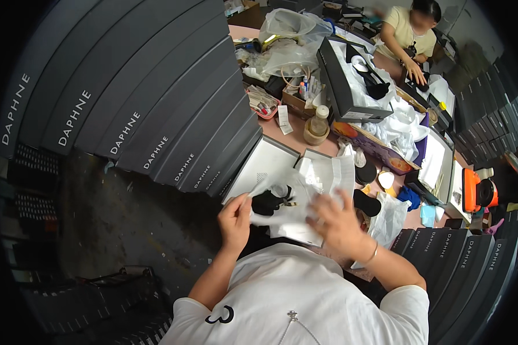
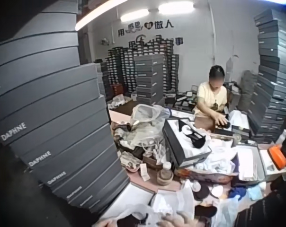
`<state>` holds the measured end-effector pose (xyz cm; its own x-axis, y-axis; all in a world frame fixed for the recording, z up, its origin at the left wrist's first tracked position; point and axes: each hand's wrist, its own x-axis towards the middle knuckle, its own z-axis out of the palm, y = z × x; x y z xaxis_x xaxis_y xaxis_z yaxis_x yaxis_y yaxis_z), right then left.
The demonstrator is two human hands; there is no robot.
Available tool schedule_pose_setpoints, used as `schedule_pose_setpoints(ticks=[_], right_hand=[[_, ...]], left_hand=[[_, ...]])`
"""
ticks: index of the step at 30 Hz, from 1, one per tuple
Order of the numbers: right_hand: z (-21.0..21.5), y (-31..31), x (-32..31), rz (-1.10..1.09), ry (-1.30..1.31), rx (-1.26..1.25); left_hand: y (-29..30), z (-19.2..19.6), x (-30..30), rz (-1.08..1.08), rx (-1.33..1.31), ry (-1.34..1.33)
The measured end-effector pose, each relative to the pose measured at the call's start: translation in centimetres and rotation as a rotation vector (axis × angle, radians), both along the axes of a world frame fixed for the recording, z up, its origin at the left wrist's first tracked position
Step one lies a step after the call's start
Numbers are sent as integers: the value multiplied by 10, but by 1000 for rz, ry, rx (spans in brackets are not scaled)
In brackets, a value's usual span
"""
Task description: Inspecting, brushing, and packing a pair of high-heeled shoes into a box.
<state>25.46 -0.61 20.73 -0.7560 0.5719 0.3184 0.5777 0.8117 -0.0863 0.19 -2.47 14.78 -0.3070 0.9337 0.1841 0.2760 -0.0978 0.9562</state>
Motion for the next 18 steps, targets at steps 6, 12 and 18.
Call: schedule_pose_setpoints(ticks=[6,12,18], right_hand=[[-2,10,-2,-202,562,-658],[8,37,-36,83,947,-995],[-5,-5,-135,674,875,-820]], left_hand=[[-3,31,-5,-13,4,109],[-21,6,-41,-160,56,-36],[-72,18,-55,-281,-1046,-1538]])
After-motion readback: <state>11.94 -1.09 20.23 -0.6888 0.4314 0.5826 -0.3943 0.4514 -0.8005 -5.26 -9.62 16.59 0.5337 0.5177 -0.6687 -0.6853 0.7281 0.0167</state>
